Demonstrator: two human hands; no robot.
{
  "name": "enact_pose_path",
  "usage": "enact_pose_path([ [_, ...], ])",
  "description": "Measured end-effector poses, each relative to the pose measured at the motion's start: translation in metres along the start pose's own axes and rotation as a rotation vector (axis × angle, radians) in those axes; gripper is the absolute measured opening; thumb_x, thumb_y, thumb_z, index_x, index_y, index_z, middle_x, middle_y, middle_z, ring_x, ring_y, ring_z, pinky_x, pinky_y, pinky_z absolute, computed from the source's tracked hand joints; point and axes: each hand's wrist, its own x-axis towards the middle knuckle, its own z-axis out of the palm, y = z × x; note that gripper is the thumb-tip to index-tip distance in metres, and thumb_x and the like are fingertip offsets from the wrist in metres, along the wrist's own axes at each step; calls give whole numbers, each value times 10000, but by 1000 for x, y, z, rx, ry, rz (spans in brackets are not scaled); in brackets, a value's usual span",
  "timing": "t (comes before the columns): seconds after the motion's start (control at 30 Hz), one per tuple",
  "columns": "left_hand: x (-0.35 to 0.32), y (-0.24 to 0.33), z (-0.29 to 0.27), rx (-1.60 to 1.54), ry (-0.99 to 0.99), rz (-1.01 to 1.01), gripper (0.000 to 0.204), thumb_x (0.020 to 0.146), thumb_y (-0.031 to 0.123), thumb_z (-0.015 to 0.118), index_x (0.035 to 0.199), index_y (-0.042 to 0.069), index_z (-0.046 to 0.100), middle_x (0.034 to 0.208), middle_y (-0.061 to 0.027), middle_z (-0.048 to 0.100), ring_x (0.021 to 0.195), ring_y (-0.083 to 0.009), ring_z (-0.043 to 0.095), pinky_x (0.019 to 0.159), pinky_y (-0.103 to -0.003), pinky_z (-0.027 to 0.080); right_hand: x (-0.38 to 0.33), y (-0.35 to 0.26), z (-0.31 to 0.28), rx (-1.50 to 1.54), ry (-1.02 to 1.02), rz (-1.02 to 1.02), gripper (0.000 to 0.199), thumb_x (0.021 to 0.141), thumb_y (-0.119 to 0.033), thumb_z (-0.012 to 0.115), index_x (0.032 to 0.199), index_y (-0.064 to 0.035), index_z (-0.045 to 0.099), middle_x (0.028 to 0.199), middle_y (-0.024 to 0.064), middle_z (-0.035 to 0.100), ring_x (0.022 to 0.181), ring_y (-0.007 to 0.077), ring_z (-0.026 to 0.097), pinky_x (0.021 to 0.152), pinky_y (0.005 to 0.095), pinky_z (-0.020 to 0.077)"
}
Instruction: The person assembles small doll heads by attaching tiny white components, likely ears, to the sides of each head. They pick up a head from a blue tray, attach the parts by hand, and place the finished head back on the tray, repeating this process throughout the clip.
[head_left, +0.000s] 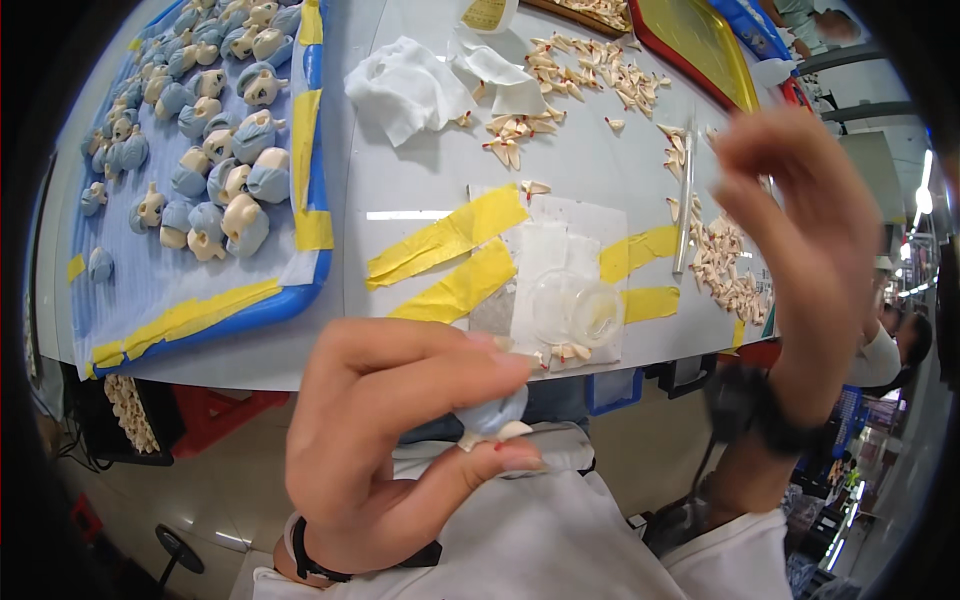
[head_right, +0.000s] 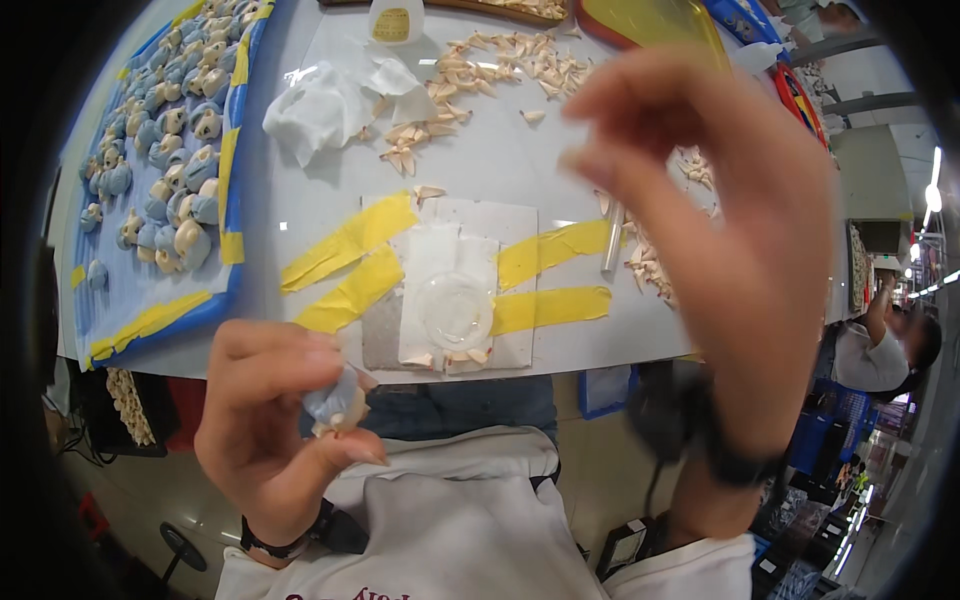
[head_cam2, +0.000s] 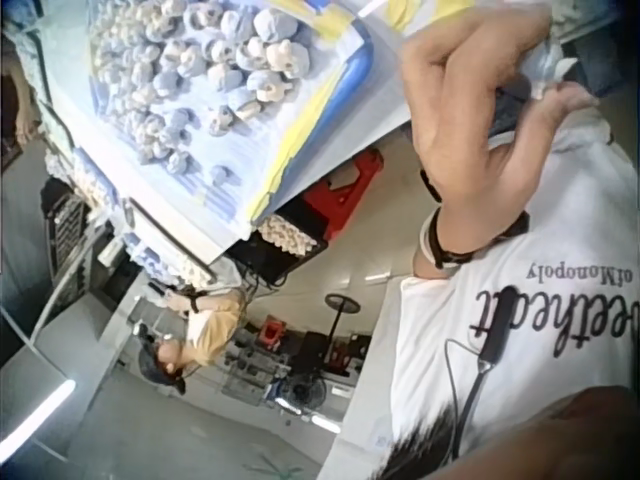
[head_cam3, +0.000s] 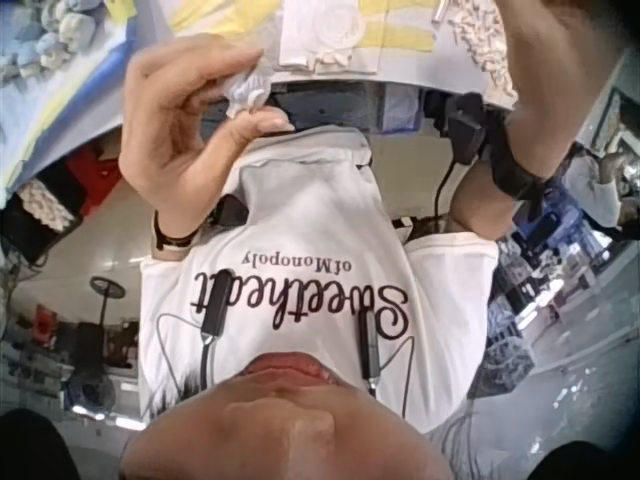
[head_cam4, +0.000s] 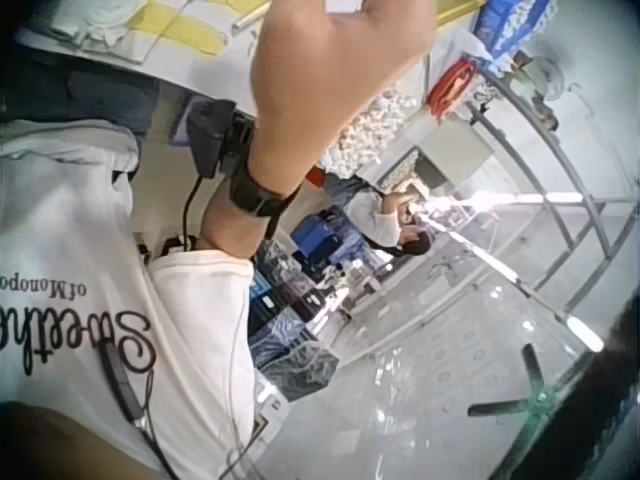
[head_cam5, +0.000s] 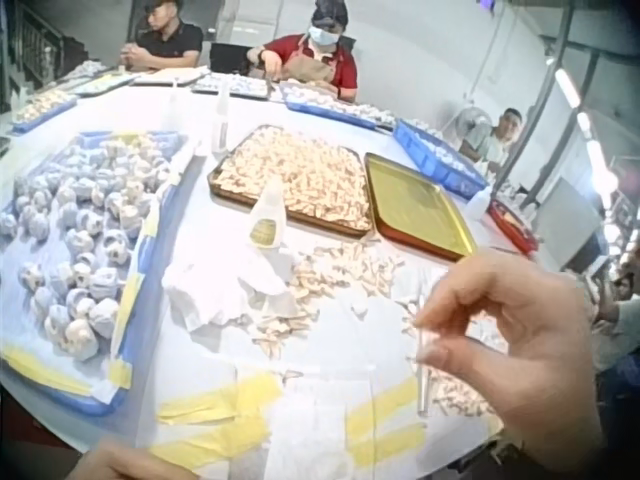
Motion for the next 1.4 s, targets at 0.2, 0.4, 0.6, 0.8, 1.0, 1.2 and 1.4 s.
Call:
enact_pose_path([
  [0.2, 5, 1, 0, 31, -96, 84, 397, 644, 64, 766, 972, -13, 556, 991, -164, 478, 819, -194, 553, 692, -277, 488, 55, 63, 25, -231, -334, -47, 111, 698, -32, 640, 794, -26, 585, 754, -2, 570, 675, 104, 496, 607, 228, 379],
  [0.4, 2, -1, -8, -10, -91, 25, 397, 663, 53, 754, 990, -20, 541, 1002, -163, 463, 796, -190, 567, 689, -288, 498, 40, 52, 18, -226, -192, -133, 86, 714, 25, 597, 788, 5, 558, 697, 45, 549, 665, 137, 524, 620, 242, 408],
  [0.6, 3, -6, -14, -34, -107, 10, 398, 668, 45, 746, 993, -17, 525, 1000, -153, 449, 798, -201, 572, 669, -278, 508, -30, 10, -26, 382, 5, 322, 116, 721, 65, 577, 827, 27, 554, 818, 60, 553, 744, 105, 528, 669, 223, 426],
  [0.8, -1, -2, -1, -248, -38, -105, 394, 661, 25, 741, 981, -21, 516, 1001, -152, 458, 777, -221, 588, 626, -255, 510, -82, 13, -17, 740, 68, 331, 120, 672, 45, 615, 785, 18, 584, 813, 105, 552, 691, 142, 516, 608, 214, 408],
  [1.0, -6, 6, 15, -460, 105, -224, 457, 635, 43, 762, 1002, -17, 496, 993, -152, 478, 797, -221, 586, 620, -256, 512, -77, -5, 5, 747, 177, 411, 150, 694, 44, 626, 820, 28, 546, 802, 115, 563, 709, 158, 546, 649, 247, 444],
  [1.2, -3, -10, 2, -105, -143, 52, 459, 633, 64, 767, 990, -4, 486, 995, -152, 491, 832, -234, 580, 654, -284, 511, -56, -5, 12, 460, 112, 177, 166, 693, 116, 577, 820, 18, 538, 821, 113, 567, 747, 158, 546, 709, 240, 430],
  [1.4, -9, 3, 13, -369, 46, -185, 392, 659, 82, 751, 959, -2, 514, 1010, -164, 493, 839, -248, 579, 680, -295, 500, -48, -13, 24, 375, 88, 124, 205, 623, 161, 596, 768, 17, 576, 810, 98, 575, 762, 165, 559, 710, 244, 432],
])
